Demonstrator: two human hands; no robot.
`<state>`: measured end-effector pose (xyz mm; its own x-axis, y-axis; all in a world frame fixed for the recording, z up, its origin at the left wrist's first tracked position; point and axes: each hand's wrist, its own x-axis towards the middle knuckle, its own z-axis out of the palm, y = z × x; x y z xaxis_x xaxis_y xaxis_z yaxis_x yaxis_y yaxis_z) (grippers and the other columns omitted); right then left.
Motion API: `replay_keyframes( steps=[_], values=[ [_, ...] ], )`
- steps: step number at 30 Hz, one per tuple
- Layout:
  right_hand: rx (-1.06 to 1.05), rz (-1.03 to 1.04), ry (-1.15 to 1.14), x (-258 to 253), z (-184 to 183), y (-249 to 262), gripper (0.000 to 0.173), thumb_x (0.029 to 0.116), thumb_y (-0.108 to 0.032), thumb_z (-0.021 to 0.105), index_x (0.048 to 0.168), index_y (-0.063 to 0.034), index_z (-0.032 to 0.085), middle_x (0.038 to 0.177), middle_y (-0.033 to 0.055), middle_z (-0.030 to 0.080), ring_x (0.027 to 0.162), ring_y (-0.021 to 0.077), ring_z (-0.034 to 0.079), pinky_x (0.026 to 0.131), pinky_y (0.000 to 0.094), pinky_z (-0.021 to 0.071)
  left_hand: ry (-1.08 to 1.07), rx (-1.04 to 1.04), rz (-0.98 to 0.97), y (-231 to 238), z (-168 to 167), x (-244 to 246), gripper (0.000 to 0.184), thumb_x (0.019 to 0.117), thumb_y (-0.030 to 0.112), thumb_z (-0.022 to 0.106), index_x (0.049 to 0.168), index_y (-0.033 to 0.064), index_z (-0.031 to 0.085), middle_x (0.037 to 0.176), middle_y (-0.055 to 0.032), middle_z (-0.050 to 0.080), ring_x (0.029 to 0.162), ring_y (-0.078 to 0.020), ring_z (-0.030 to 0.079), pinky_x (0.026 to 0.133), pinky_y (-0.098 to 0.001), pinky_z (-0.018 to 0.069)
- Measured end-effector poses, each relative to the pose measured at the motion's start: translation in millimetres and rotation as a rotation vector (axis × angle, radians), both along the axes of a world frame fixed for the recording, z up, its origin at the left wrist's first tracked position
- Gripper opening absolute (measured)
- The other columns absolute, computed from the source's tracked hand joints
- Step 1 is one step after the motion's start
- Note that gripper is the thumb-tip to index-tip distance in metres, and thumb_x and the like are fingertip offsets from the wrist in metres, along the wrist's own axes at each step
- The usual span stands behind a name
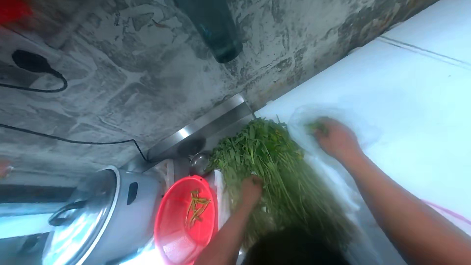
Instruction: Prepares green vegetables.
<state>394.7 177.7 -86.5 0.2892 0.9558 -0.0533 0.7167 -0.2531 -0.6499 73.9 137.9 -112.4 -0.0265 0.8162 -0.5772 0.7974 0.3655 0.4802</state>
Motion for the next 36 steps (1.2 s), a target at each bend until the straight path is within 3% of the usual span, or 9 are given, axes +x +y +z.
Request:
replay_keyframes(
  steps=[4, 8, 11, 14, 16, 22, 26, 31, 36],
  values=[
    [0.004, -0.004, 0.032, -0.6, 1.2, -14.3, 0.033, 0.1016, -0.027, 0.062, 0.128, -0.0074, 0.067, 0.123, 0.0215, 0.066, 0.113, 0.0439, 0.064, 0.092, 0.0683, 0.0507, -0.448, 0.126, 0.289, -3.9, 8.1, -17.9, 0.029, 0.1077, 0.023, 0.049, 0.119, 0.0001, 0.063, 0.106, -0.0126, 0.073, 0.091, -0.0215, 0.071, 0.079, -0.0397, 0.0588],
    [0.080, 0.065, 0.198, -29.0, 18.3, -53.6, 0.036, 0.1013, -0.030, 0.063, 0.130, -0.0085, 0.066, 0.126, 0.0165, 0.065, 0.110, 0.0355, 0.066, 0.093, 0.0614, 0.0543, -0.645, 0.199, 0.302, -16.1, 37.2, -29.5, 0.029, 0.1081, 0.020, 0.049, 0.123, -0.0032, 0.058, 0.101, -0.0146, 0.074, 0.085, -0.0230, 0.071, 0.072, -0.0372, 0.0595],
    [-0.033, 0.307, 0.376, -77.1, 23.8, -83.3, 0.034, 0.1020, -0.034, 0.059, 0.125, -0.0110, 0.069, 0.115, 0.0095, 0.071, 0.103, 0.0238, 0.070, 0.093, 0.0496, 0.0579, -0.732, 0.230, 0.285, -27.3, 66.5, -19.8, 0.028, 0.1058, 0.015, 0.053, 0.124, -0.0042, 0.062, 0.114, -0.0159, 0.071, 0.097, -0.0265, 0.071, 0.081, -0.0418, 0.0617],
    [-0.155, 0.492, 0.592, -123.8, 44.9, -99.9, 0.047, 0.1036, -0.040, 0.056, 0.139, -0.0097, 0.061, 0.125, 0.0119, 0.069, 0.111, 0.0229, 0.068, 0.100, 0.0461, 0.0544, -0.885, 0.253, 0.270, -36.5, 93.5, -6.0, 0.028, 0.1049, 0.009, 0.049, 0.125, -0.0072, 0.062, 0.116, -0.0183, 0.069, 0.100, -0.0288, 0.071, 0.085, -0.0453, 0.0620],
    [-0.104, 0.499, 0.646, -146.5, 40.9, -105.0, 0.045, 0.1034, -0.044, 0.054, 0.134, -0.0129, 0.065, 0.109, 0.0089, 0.071, 0.095, 0.0197, 0.070, 0.088, 0.0433, 0.0577, -0.915, 0.313, 0.189, -40.0, 102.0, -3.8, 0.030, 0.1044, 0.008, 0.050, 0.127, -0.0079, 0.061, 0.111, -0.0182, 0.071, 0.097, -0.0264, 0.072, 0.085, -0.0418, 0.0611],
    [-0.023, 0.538, 0.671, -152.9, 43.0, -115.6, 0.035, 0.1094, -0.033, 0.043, 0.125, -0.0111, 0.065, 0.093, 0.0066, 0.067, 0.080, 0.0167, 0.066, 0.076, 0.0386, 0.0568, -0.455, 0.634, -0.049, -50.2, 124.0, -37.8, 0.036, 0.1027, 0.022, 0.057, 0.128, -0.0023, 0.065, 0.110, -0.0086, 0.074, 0.095, -0.0160, 0.073, 0.081, -0.0342, 0.0622],
    [0.046, 0.524, 0.695, -149.1, 41.8, -127.9, 0.035, 0.1093, -0.030, 0.042, 0.129, -0.0118, 0.064, 0.088, 0.0048, 0.064, 0.073, 0.0137, 0.060, 0.068, 0.0351, 0.0537, 0.069, 1.106, -0.174, -58.7, 147.2, -70.3, 0.032, 0.1014, 0.033, 0.055, 0.102, 0.0064, 0.074, 0.089, -0.0029, 0.071, 0.076, -0.0104, 0.067, 0.068, -0.0308, 0.0584],
    [0.061, 0.559, 0.694, -155.3, 43.8, -133.8, 0.036, 0.1091, -0.036, 0.044, 0.119, -0.0109, 0.068, 0.077, 0.0017, 0.059, 0.063, 0.0103, 0.054, 0.058, 0.0306, 0.0487, 0.289, 1.394, -0.392, -33.2, 171.0, -96.1, 0.017, 0.0965, 0.019, 0.061, 0.099, 0.0126, 0.077, 0.102, -0.0053, 0.071, 0.098, -0.0206, 0.067, 0.087, -0.0400, 0.0569],
    [0.103, 0.633, 0.634, -156.2, 46.4, -136.5, 0.035, 0.1092, -0.035, 0.044, 0.115, -0.0112, 0.069, 0.077, 0.0031, 0.060, 0.062, 0.0114, 0.055, 0.057, 0.0316, 0.0489, 0.453, 1.216, -0.693, -14.6, 175.6, -120.0, 0.021, 0.0970, 0.023, 0.060, 0.108, 0.0264, 0.078, 0.116, -0.0021, 0.068, 0.115, -0.0265, 0.061, 0.095, -0.0540, 0.0485]
  ],
)
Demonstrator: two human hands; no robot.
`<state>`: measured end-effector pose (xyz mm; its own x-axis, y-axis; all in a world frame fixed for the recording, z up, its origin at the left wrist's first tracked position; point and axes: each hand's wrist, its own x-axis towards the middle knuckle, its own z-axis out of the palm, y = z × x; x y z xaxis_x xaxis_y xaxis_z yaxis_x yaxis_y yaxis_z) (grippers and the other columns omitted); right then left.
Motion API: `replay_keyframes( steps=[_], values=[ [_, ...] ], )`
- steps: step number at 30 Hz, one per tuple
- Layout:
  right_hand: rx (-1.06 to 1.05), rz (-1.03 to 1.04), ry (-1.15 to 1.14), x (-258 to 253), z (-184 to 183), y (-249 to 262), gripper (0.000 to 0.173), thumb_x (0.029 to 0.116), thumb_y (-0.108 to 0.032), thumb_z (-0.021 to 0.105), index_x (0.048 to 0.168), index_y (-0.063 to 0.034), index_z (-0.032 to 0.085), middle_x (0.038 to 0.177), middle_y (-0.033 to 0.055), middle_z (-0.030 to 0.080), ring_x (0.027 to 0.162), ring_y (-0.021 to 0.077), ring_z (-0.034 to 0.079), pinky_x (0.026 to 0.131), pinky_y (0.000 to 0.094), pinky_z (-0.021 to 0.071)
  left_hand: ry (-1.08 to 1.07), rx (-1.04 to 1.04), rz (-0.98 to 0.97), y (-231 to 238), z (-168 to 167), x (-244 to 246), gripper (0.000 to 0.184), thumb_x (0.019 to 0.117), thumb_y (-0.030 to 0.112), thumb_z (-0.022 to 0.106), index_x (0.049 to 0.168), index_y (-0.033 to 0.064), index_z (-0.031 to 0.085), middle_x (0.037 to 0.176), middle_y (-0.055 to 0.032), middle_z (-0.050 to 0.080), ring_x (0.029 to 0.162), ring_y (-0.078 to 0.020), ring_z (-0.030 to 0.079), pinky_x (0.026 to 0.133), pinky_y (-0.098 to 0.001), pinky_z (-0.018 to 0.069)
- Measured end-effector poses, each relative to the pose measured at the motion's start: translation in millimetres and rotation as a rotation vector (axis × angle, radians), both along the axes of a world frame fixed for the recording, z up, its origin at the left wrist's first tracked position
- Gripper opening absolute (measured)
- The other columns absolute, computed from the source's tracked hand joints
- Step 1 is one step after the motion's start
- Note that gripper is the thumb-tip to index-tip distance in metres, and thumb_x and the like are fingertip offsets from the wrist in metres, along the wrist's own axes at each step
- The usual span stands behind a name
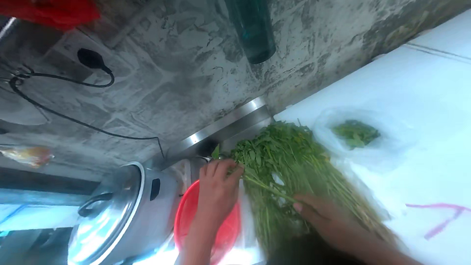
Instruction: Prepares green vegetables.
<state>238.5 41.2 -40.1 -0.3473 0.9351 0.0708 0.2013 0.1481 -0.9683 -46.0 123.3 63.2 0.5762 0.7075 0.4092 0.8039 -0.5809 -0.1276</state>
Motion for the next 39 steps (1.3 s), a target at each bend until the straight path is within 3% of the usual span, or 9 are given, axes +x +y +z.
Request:
replay_keyframes(
  steps=[9, 11, 14, 20, 24, 29, 33, 36, 39],
  values=[
    [0.024, -0.006, -0.049, 9.3, -6.0, -2.6, 0.035, 0.1085, -0.035, 0.045, 0.114, -0.0124, 0.071, 0.075, 0.0029, 0.061, 0.062, 0.0126, 0.056, 0.057, 0.0343, 0.0497, 0.132, -0.416, -0.062, -4.1, -19.3, -9.7, 0.033, 0.1063, 0.034, 0.045, 0.104, 0.0158, 0.072, 0.111, -0.0027, 0.070, 0.113, -0.0218, 0.064, 0.099, -0.0484, 0.0501],
    [-0.036, -0.004, -0.060, 8.3, -2.1, -2.5, 0.034, 0.1081, -0.035, 0.046, 0.114, -0.0126, 0.071, 0.077, 0.0026, 0.062, 0.064, 0.0121, 0.057, 0.059, 0.0338, 0.0501, -0.116, -0.555, 0.076, -13.2, -28.5, -2.0, 0.034, 0.1056, 0.028, 0.044, 0.104, 0.0057, 0.070, 0.110, -0.0091, 0.070, 0.108, -0.0218, 0.067, 0.096, -0.0434, 0.0552],
    [-0.147, 0.028, 0.014, 3.4, 3.5, -0.3, 0.032, 0.1079, -0.031, 0.047, 0.114, -0.0118, 0.071, 0.079, 0.0007, 0.062, 0.066, 0.0084, 0.055, 0.061, 0.0294, 0.0488, -0.826, -0.812, 0.285, -25.1, -43.3, 16.5, 0.027, 0.1063, 0.018, 0.042, 0.107, -0.0008, 0.062, 0.088, -0.0074, 0.067, 0.074, -0.0166, 0.066, 0.065, -0.0337, 0.0577],
    [-0.281, 0.081, 0.124, -3.7, 7.8, 4.7, 0.031, 0.1080, -0.031, 0.048, 0.113, -0.0129, 0.071, 0.075, -0.0034, 0.057, 0.062, 0.0053, 0.050, 0.058, 0.0245, 0.0442, -1.587, -1.005, 0.500, -30.5, -50.3, 42.6, 0.025, 0.1105, 0.014, 0.035, 0.102, -0.0002, 0.053, 0.070, -0.0041, 0.053, 0.056, -0.0138, 0.055, 0.056, -0.0302, 0.0551],
    [-0.226, 0.107, 0.024, -12.2, 14.2, 2.1, 0.034, 0.1082, -0.036, 0.046, 0.110, -0.0129, 0.070, 0.076, 0.0003, 0.057, 0.065, 0.0113, 0.052, 0.061, 0.0326, 0.0465, -1.362, -0.775, 0.559, -29.9, -68.1, 45.3, 0.022, 0.1093, 0.014, 0.040, 0.103, -0.0016, 0.054, 0.067, -0.0032, 0.050, 0.050, -0.0114, 0.048, 0.049, -0.0280, 0.0476],
    [-0.157, 0.047, -0.078, -8.4, 26.6, -9.3, 0.035, 0.1069, -0.039, 0.045, 0.101, -0.0145, 0.070, 0.069, -0.0001, 0.055, 0.059, 0.0134, 0.052, 0.055, 0.0362, 0.0456, -0.851, -0.524, 0.752, -9.0, -88.4, 17.5, 0.031, 0.1075, 0.017, 0.044, 0.115, -0.0076, 0.060, 0.091, -0.0173, 0.067, 0.079, -0.0258, 0.068, 0.074, -0.0476, 0.0592],
    [-0.297, 0.023, -0.060, 8.8, 25.6, -7.0, 0.034, 0.1077, -0.036, 0.046, 0.105, -0.0138, 0.072, 0.073, 0.0000, 0.057, 0.063, 0.0121, 0.053, 0.059, 0.0349, 0.0459, -1.025, -0.458, 0.371, -24.0, -66.8, 15.5, 0.029, 0.1074, 0.020, 0.043, 0.109, -0.0049, 0.058, 0.081, -0.0076, 0.061, 0.062, -0.0147, 0.059, 0.056, -0.0330, 0.0538],
    [-0.367, 0.011, 0.022, 11.7, 20.3, -4.9, 0.032, 0.1073, -0.034, 0.048, 0.106, -0.0142, 0.073, 0.076, -0.0023, 0.060, 0.064, 0.0081, 0.054, 0.060, 0.0302, 0.0469, -0.878, -0.327, 0.086, -36.4, -51.8, 21.0, 0.035, 0.1045, 0.035, 0.056, 0.109, 0.0010, 0.060, 0.090, -0.0035, 0.065, 0.073, -0.0078, 0.064, 0.065, -0.0266, 0.0586],
    [-0.435, 0.024, 0.114, 13.0, 19.0, -4.6, 0.030, 0.1067, -0.032, 0.049, 0.103, -0.0164, 0.074, 0.078, -0.0050, 0.062, 0.065, 0.0060, 0.054, 0.059, 0.0271, 0.0464, -0.550, -0.283, -0.082, -36.3, -50.1, 22.3, 0.027, 0.1032, 0.029, 0.057, 0.103, 0.0057, 0.071, 0.095, -0.0066, 0.068, 0.082, -0.0078, 0.065, 0.074, -0.0244, 0.0581]
  ],
)
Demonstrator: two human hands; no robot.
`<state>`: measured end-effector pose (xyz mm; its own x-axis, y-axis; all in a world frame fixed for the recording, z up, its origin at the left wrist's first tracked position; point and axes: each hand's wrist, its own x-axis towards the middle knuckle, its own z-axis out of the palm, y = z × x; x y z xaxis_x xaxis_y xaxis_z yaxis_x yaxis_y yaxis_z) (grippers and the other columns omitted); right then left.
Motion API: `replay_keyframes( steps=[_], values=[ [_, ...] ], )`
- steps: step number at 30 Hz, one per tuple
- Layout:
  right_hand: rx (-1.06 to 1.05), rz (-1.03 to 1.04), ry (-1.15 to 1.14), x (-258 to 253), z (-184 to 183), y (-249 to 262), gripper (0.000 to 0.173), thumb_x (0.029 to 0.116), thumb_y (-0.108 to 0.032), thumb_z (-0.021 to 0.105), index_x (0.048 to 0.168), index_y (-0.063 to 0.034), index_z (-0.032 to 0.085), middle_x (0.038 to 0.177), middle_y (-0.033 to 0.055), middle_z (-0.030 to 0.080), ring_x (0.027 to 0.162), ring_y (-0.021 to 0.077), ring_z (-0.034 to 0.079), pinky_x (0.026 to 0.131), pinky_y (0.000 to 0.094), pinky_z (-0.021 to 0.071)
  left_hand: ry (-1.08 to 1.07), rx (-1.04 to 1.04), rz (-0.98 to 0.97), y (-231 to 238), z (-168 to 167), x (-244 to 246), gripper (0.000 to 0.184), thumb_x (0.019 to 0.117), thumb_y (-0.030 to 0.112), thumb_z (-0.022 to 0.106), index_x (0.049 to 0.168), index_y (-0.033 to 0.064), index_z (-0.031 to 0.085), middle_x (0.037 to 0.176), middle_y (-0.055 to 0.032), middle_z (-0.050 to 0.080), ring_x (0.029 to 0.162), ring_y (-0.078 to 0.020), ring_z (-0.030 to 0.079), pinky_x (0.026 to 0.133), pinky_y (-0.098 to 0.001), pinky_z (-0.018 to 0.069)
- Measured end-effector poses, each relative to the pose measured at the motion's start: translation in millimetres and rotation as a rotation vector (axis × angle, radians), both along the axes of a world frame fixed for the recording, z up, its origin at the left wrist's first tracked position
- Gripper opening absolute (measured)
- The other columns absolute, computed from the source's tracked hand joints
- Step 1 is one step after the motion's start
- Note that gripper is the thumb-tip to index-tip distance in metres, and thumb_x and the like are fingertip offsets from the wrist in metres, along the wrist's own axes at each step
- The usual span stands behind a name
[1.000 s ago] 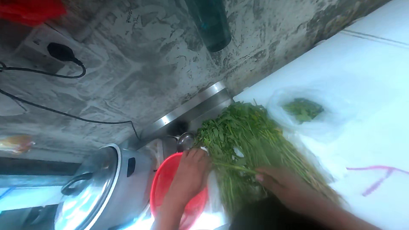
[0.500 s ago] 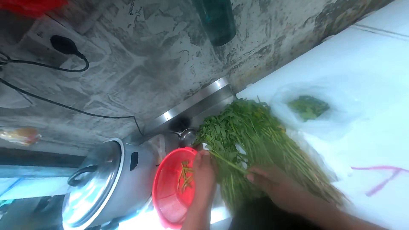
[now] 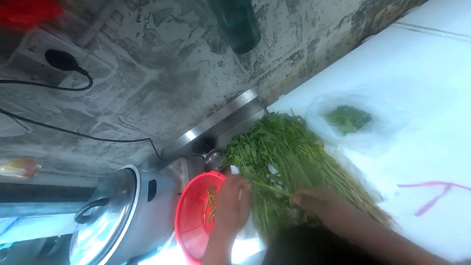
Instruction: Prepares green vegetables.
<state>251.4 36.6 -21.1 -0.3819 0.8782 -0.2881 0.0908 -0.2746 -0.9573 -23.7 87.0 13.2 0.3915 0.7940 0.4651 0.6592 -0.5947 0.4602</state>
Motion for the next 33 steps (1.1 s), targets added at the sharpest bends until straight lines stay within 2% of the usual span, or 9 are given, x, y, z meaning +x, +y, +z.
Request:
replay_keyframes(
  steps=[2, 6, 11, 15, 19, 21, 28, 31, 33],
  values=[
    [-0.035, 0.013, 0.047, 0.4, 0.9, 1.1, 0.028, 0.1060, -0.033, 0.051, 0.102, -0.0177, 0.075, 0.077, -0.0060, 0.062, 0.064, 0.0053, 0.053, 0.058, 0.0259, 0.0450, 0.156, 0.014, -0.076, 2.1, -1.8, -0.5, 0.023, 0.1028, 0.022, 0.056, 0.108, 0.0102, 0.075, 0.100, -0.0079, 0.068, 0.091, -0.0125, 0.066, 0.081, -0.0286, 0.0584],
    [-0.120, 0.047, 0.131, 4.3, 5.2, 3.6, 0.026, 0.1065, -0.029, 0.051, 0.104, -0.0169, 0.074, 0.082, -0.0052, 0.065, 0.063, 0.0049, 0.055, 0.057, 0.0234, 0.0461, 0.301, 0.039, -0.133, 3.9, -2.6, 0.7, 0.021, 0.1013, 0.021, 0.059, 0.112, 0.0144, 0.076, 0.103, -0.0085, 0.069, 0.093, -0.0163, 0.067, 0.082, -0.0336, 0.0593],
    [-0.199, 0.021, 0.190, 3.4, 6.5, 5.6, 0.026, 0.1070, -0.027, 0.050, 0.103, -0.0153, 0.074, 0.083, -0.0035, 0.065, 0.062, 0.0062, 0.054, 0.056, 0.0234, 0.0473, 0.418, 0.087, -0.051, 1.3, -17.1, 9.0, 0.025, 0.1022, 0.023, 0.053, 0.104, 0.0115, 0.075, 0.109, -0.0068, 0.073, 0.102, -0.0181, 0.070, 0.085, -0.0350, 0.0602],
    [-0.297, -0.060, 0.224, 2.5, 11.6, 8.1, 0.026, 0.1069, -0.026, 0.051, 0.101, -0.0134, 0.073, 0.081, -0.0026, 0.064, 0.059, 0.0064, 0.053, 0.053, 0.0227, 0.0462, 0.410, 0.070, -0.008, -4.3, -36.5, 19.7, 0.030, 0.1038, 0.028, 0.050, 0.108, 0.0102, 0.074, 0.112, -0.0081, 0.073, 0.109, -0.0215, 0.070, 0.091, -0.0392, 0.0588],
    [-0.362, -0.080, 0.222, 0.6, 13.2, 10.0, 0.024, 0.1071, -0.026, 0.052, 0.102, -0.0125, 0.072, 0.081, -0.0023, 0.063, 0.058, 0.0062, 0.052, 0.053, 0.0222, 0.0461, 0.349, 0.100, 0.129, -12.0, -46.6, 28.7, 0.030, 0.1016, 0.024, 0.049, 0.102, 0.0070, 0.074, 0.104, -0.0083, 0.074, 0.098, -0.0205, 0.072, 0.081, -0.0359, 0.0611],
    [-0.287, -0.042, 0.176, -8.0, 9.2, 9.3, 0.025, 0.1069, -0.028, 0.051, 0.104, -0.0130, 0.071, 0.082, -0.0030, 0.062, 0.063, 0.0066, 0.054, 0.057, 0.0244, 0.0469, 0.335, 0.007, 0.317, -17.4, -41.3, 42.9, 0.033, 0.1007, 0.021, 0.047, 0.102, 0.0038, 0.074, 0.098, -0.0093, 0.074, 0.088, -0.0213, 0.073, 0.074, -0.0381, 0.0615],
    [0.008, -0.010, -0.146, -25.4, 11.4, 13.7, 0.038, 0.1085, -0.040, 0.043, 0.103, -0.0114, 0.069, 0.079, 0.0036, 0.058, 0.070, 0.0163, 0.056, 0.064, 0.0385, 0.0487, -0.001, -0.656, 0.544, 12.0, -15.0, 66.0, 0.029, 0.1069, 0.020, 0.046, 0.114, 0.0006, 0.066, 0.093, -0.0132, 0.070, 0.087, -0.0236, 0.069, 0.082, -0.0456, 0.0576],
    [0.212, -0.027, -0.260, -22.8, 18.6, -0.4, 0.039, 0.1074, -0.039, 0.043, 0.098, -0.0100, 0.067, 0.072, 0.0044, 0.056, 0.063, 0.0190, 0.056, 0.059, 0.0418, 0.0476, -0.065, -0.660, 0.648, 30.7, -20.8, 39.1, 0.033, 0.1080, 0.019, 0.045, 0.121, -0.0061, 0.062, 0.102, -0.0215, 0.069, 0.095, -0.0310, 0.069, 0.089, -0.0521, 0.0560],
    [0.217, -0.018, -0.282, -18.0, 17.4, -4.4, 0.039, 0.1073, -0.040, 0.043, 0.097, -0.0105, 0.066, 0.070, 0.0041, 0.055, 0.062, 0.0194, 0.055, 0.057, 0.0420, 0.0473, -0.145, -0.532, 0.587, 32.0, -21.1, 22.9, 0.033, 0.1082, 0.021, 0.044, 0.117, -0.0046, 0.063, 0.096, -0.0168, 0.068, 0.088, -0.0251, 0.068, 0.082, -0.0473, 0.0577]
  ],
)
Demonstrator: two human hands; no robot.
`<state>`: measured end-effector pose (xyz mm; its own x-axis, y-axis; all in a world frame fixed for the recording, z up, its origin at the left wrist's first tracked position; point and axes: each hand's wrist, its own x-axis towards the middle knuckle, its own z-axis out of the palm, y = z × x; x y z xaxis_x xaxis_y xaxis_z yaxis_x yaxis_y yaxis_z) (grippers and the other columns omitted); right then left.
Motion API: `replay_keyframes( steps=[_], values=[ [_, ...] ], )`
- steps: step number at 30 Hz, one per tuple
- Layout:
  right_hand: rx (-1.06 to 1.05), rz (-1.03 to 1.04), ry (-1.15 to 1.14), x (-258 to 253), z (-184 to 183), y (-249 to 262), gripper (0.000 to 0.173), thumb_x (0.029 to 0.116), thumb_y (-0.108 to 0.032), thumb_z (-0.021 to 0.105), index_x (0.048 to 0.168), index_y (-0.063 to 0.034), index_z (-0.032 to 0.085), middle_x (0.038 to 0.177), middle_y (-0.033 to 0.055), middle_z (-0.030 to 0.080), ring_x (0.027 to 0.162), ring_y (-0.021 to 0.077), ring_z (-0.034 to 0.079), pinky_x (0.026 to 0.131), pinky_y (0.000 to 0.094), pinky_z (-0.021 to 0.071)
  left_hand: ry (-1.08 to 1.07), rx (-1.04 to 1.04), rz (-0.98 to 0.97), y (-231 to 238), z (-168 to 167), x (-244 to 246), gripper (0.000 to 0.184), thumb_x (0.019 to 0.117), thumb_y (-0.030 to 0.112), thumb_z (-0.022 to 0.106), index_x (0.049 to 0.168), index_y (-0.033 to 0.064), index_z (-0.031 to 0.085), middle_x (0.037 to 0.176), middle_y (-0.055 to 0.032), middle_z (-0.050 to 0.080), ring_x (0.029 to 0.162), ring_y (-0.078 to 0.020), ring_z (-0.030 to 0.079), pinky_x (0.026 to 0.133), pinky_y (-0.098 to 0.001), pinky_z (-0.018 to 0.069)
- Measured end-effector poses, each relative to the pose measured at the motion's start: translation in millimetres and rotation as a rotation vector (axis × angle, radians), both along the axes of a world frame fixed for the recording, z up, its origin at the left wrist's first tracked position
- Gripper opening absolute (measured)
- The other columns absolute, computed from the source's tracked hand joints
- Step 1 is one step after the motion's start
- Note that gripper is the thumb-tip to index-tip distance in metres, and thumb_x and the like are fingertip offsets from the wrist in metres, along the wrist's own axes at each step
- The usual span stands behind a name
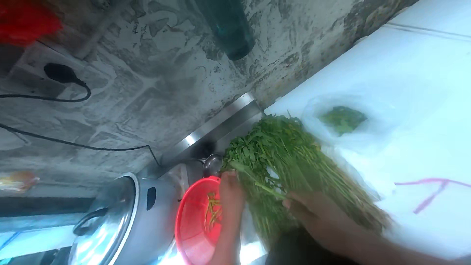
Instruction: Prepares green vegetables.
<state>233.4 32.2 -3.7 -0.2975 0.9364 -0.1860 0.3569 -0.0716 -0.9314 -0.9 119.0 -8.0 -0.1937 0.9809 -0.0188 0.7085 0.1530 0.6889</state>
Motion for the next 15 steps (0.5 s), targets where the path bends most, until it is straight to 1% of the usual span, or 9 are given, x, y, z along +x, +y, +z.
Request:
replay_keyframes(
  steps=[2, 3, 5, 7, 9, 10, 11, 13, 15],
  values=[
    [-0.111, 0.021, 0.043, 6.7, -6.3, 1.9, 0.038, 0.1082, -0.039, 0.043, 0.102, -0.0108, 0.068, 0.073, 0.0036, 0.055, 0.064, 0.0178, 0.054, 0.060, 0.0398, 0.0473, -0.046, 0.205, -0.160, -10.5, 2.8, -8.4, 0.035, 0.1077, 0.023, 0.041, 0.112, -0.0042, 0.062, 0.104, -0.0131, 0.066, 0.093, -0.0193, 0.066, 0.083, -0.0399, 0.0574],
    [-0.145, 0.018, 0.061, 9.2, -9.2, 4.2, 0.038, 0.1082, -0.038, 0.043, 0.103, -0.0108, 0.069, 0.074, 0.0034, 0.056, 0.065, 0.0168, 0.055, 0.061, 0.0390, 0.0478, -0.014, 0.321, -0.269, -14.5, 6.3, -10.6, 0.038, 0.1084, 0.027, 0.038, 0.106, -0.0026, 0.062, 0.112, -0.0126, 0.064, 0.102, -0.0189, 0.064, 0.089, -0.0381, 0.0563],
    [-0.171, 0.006, 0.092, 11.9, -11.3, 7.3, 0.038, 0.1083, -0.038, 0.044, 0.107, -0.0111, 0.070, 0.078, 0.0029, 0.058, 0.067, 0.0148, 0.056, 0.063, 0.0374, 0.0490, 0.115, 0.539, -0.419, -18.5, 12.8, -9.7, 0.042, 0.1097, 0.036, 0.035, 0.094, 0.0052, 0.059, 0.118, -0.0124, 0.064, 0.106, -0.0197, 0.063, 0.091, -0.0380, 0.0554],
    [-0.175, 0.015, 0.125, 13.7, -11.8, 8.2, 0.038, 0.1081, -0.039, 0.045, 0.106, -0.0117, 0.071, 0.077, 0.0019, 0.058, 0.067, 0.0128, 0.055, 0.063, 0.0350, 0.0481, 0.206, 0.638, -0.563, -23.0, 15.3, -4.1, 0.039, 0.1107, 0.040, 0.032, 0.093, 0.0134, 0.056, 0.125, -0.0069, 0.066, 0.123, -0.0220, 0.059, 0.104, -0.0423, 0.0488],
    [-0.183, 0.067, 0.172, 17.0, -10.7, 10.5, 0.036, 0.1080, -0.040, 0.047, 0.107, -0.0133, 0.071, 0.078, 0.0002, 0.058, 0.066, 0.0107, 0.054, 0.061, 0.0323, 0.0467, 0.241, 0.605, -0.728, -26.4, 12.5, 2.4, 0.033, 0.1114, 0.036, 0.034, 0.098, 0.0164, 0.057, 0.131, -0.0027, 0.067, 0.136, -0.0252, 0.053, 0.113, -0.0486, 0.0426],
    [-0.199, 0.098, 0.203, 18.2, -10.1, 11.6, 0.034, 0.1077, -0.039, 0.048, 0.107, -0.0147, 0.072, 0.078, -0.0012, 0.059, 0.065, 0.0091, 0.053, 0.060, 0.0305, 0.0462, 0.247, 0.555, -0.801, -27.3, 9.5, 4.7, 0.032, 0.1112, 0.033, 0.036, 0.101, 0.0150, 0.060, 0.127, -0.0027, 0.069, 0.133, -0.0239, 0.056, 0.116, -0.0506, 0.0404],
    [-0.223, 0.123, 0.232, 18.9, -9.3, 12.7, 0.031, 0.1073, -0.038, 0.050, 0.107, -0.0158, 0.072, 0.079, -0.0024, 0.060, 0.065, 0.0078, 0.053, 0.059, 0.0290, 0.0461, 0.249, 0.491, -0.860, -28.4, 7.1, 6.2, 0.032, 0.1107, 0.030, 0.039, 0.102, 0.0124, 0.064, 0.118, -0.0035, 0.072, 0.125, -0.0214, 0.062, 0.116, -0.0513, 0.0409],
    [-0.281, 0.159, 0.240, 21.9, -5.3, 15.0, 0.029, 0.1072, -0.036, 0.051, 0.108, -0.0166, 0.072, 0.081, -0.0029, 0.061, 0.065, 0.0069, 0.053, 0.059, 0.0278, 0.0461, 0.267, 0.339, -0.944, -32.0, 7.2, 7.3, 0.032, 0.1105, 0.028, 0.041, 0.105, 0.0080, 0.066, 0.103, -0.0062, 0.072, 0.108, -0.0184, 0.069, 0.111, -0.0451, 0.0472],
    [-0.317, 0.186, 0.203, 26.0, -2.7, 16.2, 0.031, 0.1078, -0.036, 0.049, 0.110, -0.0152, 0.072, 0.081, -0.0016, 0.060, 0.064, 0.0079, 0.052, 0.059, 0.0284, 0.0456, 0.291, 0.197, -1.019, -36.4, 11.4, 6.4, 0.033, 0.1104, 0.027, 0.042, 0.115, 0.0053, 0.067, 0.108, -0.0110, 0.072, 0.107, -0.0217, 0.069, 0.101, -0.0409, 0.0537]
  ],
)
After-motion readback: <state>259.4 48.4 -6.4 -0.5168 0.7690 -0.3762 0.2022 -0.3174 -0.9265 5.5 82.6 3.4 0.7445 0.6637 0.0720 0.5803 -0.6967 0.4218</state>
